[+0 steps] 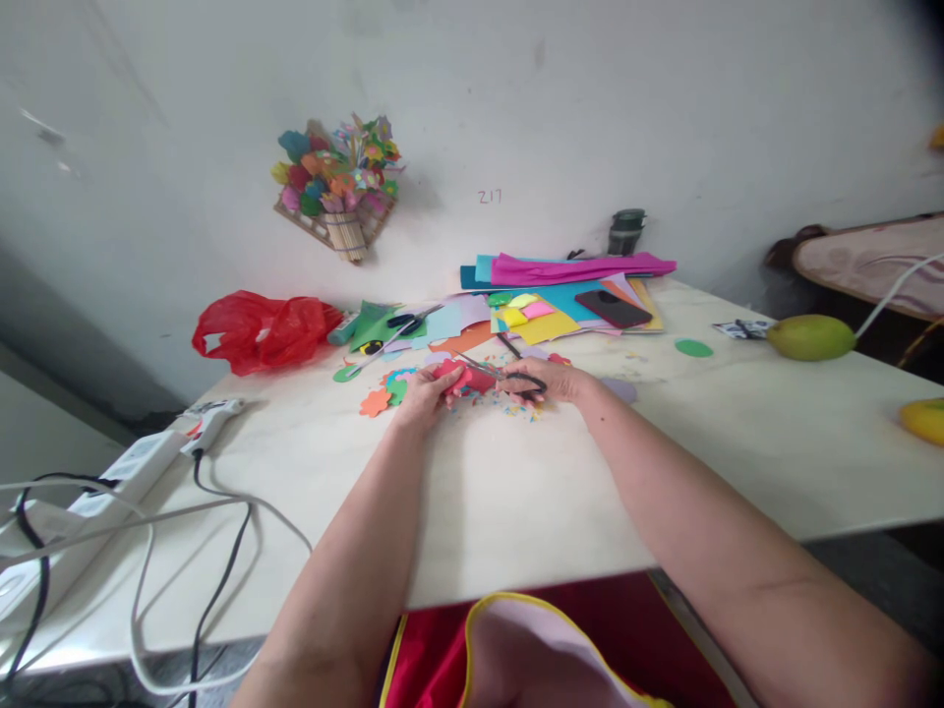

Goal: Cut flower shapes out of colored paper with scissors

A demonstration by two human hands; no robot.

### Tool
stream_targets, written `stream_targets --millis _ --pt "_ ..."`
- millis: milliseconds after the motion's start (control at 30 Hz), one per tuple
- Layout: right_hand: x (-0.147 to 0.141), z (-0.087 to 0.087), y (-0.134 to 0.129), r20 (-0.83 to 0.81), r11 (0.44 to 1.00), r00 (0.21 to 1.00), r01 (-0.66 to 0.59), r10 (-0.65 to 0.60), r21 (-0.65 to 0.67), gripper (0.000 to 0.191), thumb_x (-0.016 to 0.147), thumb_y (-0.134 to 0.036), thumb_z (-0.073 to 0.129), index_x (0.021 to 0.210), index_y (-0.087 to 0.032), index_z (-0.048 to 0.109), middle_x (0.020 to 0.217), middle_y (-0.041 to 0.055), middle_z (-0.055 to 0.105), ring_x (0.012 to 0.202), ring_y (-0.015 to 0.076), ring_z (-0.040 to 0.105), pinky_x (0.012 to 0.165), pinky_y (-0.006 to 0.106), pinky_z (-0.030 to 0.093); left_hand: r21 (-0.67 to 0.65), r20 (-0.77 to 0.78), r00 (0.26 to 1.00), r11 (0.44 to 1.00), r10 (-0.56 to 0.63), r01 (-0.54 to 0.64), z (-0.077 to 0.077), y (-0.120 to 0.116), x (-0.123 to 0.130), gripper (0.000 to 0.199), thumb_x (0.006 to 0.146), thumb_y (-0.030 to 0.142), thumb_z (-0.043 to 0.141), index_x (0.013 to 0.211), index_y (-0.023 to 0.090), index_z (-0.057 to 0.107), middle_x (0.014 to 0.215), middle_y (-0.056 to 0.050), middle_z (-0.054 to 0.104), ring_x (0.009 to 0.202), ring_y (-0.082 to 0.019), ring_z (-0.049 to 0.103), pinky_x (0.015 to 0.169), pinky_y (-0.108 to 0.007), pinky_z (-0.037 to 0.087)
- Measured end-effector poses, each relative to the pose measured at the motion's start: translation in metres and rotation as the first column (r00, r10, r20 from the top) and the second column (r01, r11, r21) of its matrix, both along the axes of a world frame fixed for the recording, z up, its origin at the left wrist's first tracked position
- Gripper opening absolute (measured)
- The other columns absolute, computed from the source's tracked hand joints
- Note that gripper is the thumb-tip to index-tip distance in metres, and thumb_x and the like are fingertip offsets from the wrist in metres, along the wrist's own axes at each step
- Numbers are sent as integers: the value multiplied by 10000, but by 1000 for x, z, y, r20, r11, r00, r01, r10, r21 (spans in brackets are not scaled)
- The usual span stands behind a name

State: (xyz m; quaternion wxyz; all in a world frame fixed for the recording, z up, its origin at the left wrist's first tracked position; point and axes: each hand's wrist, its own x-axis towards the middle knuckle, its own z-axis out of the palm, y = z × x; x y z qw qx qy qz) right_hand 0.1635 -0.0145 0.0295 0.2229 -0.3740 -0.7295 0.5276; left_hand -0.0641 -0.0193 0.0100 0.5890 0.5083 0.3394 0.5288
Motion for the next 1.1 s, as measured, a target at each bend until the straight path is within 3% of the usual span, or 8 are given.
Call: stream_targets --millis 267,500,700,1100 --pt "0 0 1 21 999 999 -25 26 -41 326 754 -402 727 670 -161 524 541 -13 595 383 50 462 344 172 272 -70 -45 995 994 -90 87 2 -3 -2 369 536 389 902 622 132 652 412 36 494 325 -29 280 318 -197 248" --pt "-1 1 0 28 996 997 -67 69 -63 229 763 -348 664 717 -153 554 526 -23 586 383 57 470 356 175 284 -74 -42 996 995 -74 71 -3 1 -3 300 504 337 896 617 121 720 588 -80 680 487 -134 568 472 -252 443" --pt "-2 -1 0 34 996 997 -68 71 -65 237 742 -358 685 741 -153 566 535 -32 588 388 62 477 363 179 318 -76 -21 997 994 -77 75 -3 1 -3 309 455 343 911 575 125 728 573 -83 685 515 -147 597 521 -254 453" --pt "-1 -7 5 55 997 997 -60 62 -39 266 730 -375 717 780 -157 573 542 -40 591 383 56 462 349 170 268 -77 -47 995 993 -90 86 -4 1 -3 319 467 357 908 568 123 717 572 -90 683 526 -162 611 537 -266 459"
